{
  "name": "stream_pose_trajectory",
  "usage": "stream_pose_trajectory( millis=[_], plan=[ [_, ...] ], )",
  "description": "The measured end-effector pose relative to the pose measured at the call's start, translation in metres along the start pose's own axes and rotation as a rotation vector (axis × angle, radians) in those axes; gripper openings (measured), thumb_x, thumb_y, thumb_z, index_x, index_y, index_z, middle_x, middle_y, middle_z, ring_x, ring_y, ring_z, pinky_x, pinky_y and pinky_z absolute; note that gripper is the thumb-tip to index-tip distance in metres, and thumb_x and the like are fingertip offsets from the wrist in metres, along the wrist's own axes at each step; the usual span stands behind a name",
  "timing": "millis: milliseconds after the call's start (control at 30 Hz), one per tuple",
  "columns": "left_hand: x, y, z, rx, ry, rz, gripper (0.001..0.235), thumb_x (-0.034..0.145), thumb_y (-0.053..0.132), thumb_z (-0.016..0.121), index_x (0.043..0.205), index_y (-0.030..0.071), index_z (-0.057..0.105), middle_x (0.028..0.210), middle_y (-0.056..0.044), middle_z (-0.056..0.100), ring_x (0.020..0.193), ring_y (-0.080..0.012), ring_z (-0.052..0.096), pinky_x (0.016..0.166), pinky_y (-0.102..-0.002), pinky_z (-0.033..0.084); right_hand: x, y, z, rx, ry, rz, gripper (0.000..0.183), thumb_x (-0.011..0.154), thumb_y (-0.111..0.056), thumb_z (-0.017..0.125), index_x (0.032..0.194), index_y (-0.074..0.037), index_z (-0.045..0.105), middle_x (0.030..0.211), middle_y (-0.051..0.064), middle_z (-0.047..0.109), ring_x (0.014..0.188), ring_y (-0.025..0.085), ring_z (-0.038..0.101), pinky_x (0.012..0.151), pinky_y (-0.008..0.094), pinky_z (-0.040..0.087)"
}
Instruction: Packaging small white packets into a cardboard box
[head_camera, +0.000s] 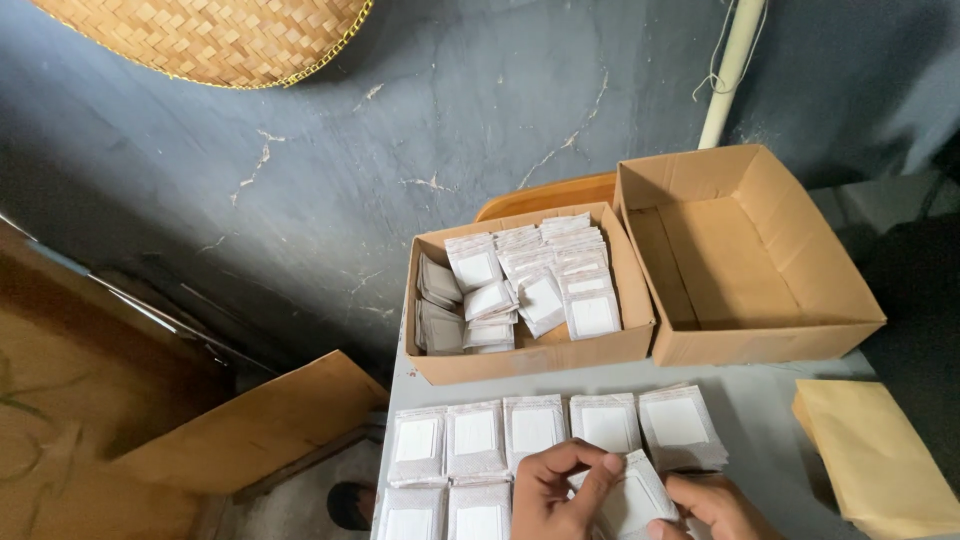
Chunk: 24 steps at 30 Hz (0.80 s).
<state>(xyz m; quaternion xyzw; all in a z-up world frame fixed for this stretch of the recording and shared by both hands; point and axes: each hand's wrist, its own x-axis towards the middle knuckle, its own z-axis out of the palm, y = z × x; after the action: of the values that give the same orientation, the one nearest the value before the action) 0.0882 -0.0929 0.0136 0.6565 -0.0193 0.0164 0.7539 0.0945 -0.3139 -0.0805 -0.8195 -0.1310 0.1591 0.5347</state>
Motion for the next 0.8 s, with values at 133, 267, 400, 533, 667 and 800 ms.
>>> stream_pose_trajectory(
  millis=[133,267,400,533,667,800],
  plan=[
    [-0.006,-0.001,0.005,-0.05,0.167,-0.05,0.013,0.083,0.002,0.087,0.071,0.0,0.081,0.064,-0.006,0.074,0.064,-0.0112,0.064,0.062,-0.024,0.048,-0.002,0.002,0.002,-0.034,0.068,-0.142,0.03,0.078,-0.044,0.078,0.079,-0.014,0.082,0.067,-0.002,0.062,0.062,0.011,0.053,0.057,0.028,0.04],
    [-0.009,0.004,0.0,0.151,0.019,0.07,0.013,0.083,0.02,0.085,0.079,0.009,0.08,0.074,0.0,0.075,0.07,-0.0092,0.065,0.067,-0.024,0.051,-0.008,-0.004,0.009,0.077,0.22,0.091,0.025,0.076,-0.027,0.08,0.094,-0.013,0.089,0.065,0.004,0.079,0.059,0.013,0.069,0.059,0.026,0.055],
    [-0.013,0.035,0.0,0.399,-0.128,-0.049,0.031,0.089,0.028,0.084,0.071,0.012,0.065,0.066,0.003,0.049,0.06,-0.0084,0.044,0.048,-0.028,0.031,-0.011,-0.024,0.007,0.236,0.317,-0.089,0.024,0.086,-0.018,0.073,0.094,-0.004,0.09,0.052,0.009,0.069,0.047,0.016,0.063,0.047,0.029,0.052],
    [-0.009,0.026,-0.006,0.432,-0.18,0.275,0.039,0.098,0.026,0.076,0.075,0.007,0.052,0.072,-0.002,0.05,0.053,-0.011,0.043,0.039,-0.028,0.033,-0.009,-0.021,0.007,0.214,0.369,-0.092,0.02,0.088,-0.017,0.071,0.081,-0.001,0.081,0.055,0.008,0.069,0.05,0.015,0.059,0.051,0.027,0.051],
    [-0.007,0.026,-0.01,0.597,-0.24,0.788,0.012,0.103,0.01,0.061,0.107,0.0,0.065,0.101,-0.014,0.069,0.083,-0.0314,0.07,0.074,-0.04,0.057,-0.006,-0.019,0.005,0.145,0.394,-0.054,0.023,0.082,-0.008,0.075,0.102,-0.003,0.082,0.095,0.001,0.084,0.061,0.014,0.074,0.063,0.025,0.062],
    [-0.007,0.009,-0.017,0.759,-0.288,0.908,0.016,0.107,0.008,0.056,0.118,0.001,0.065,0.114,-0.015,0.068,0.091,-0.0326,0.068,0.075,-0.044,0.053,-0.006,-0.024,0.0,-0.064,0.409,-0.229,0.036,0.076,0.003,0.065,0.108,-0.007,0.079,0.101,-0.001,0.084,0.094,0.008,0.074,0.09,0.021,0.054]
  ],
)
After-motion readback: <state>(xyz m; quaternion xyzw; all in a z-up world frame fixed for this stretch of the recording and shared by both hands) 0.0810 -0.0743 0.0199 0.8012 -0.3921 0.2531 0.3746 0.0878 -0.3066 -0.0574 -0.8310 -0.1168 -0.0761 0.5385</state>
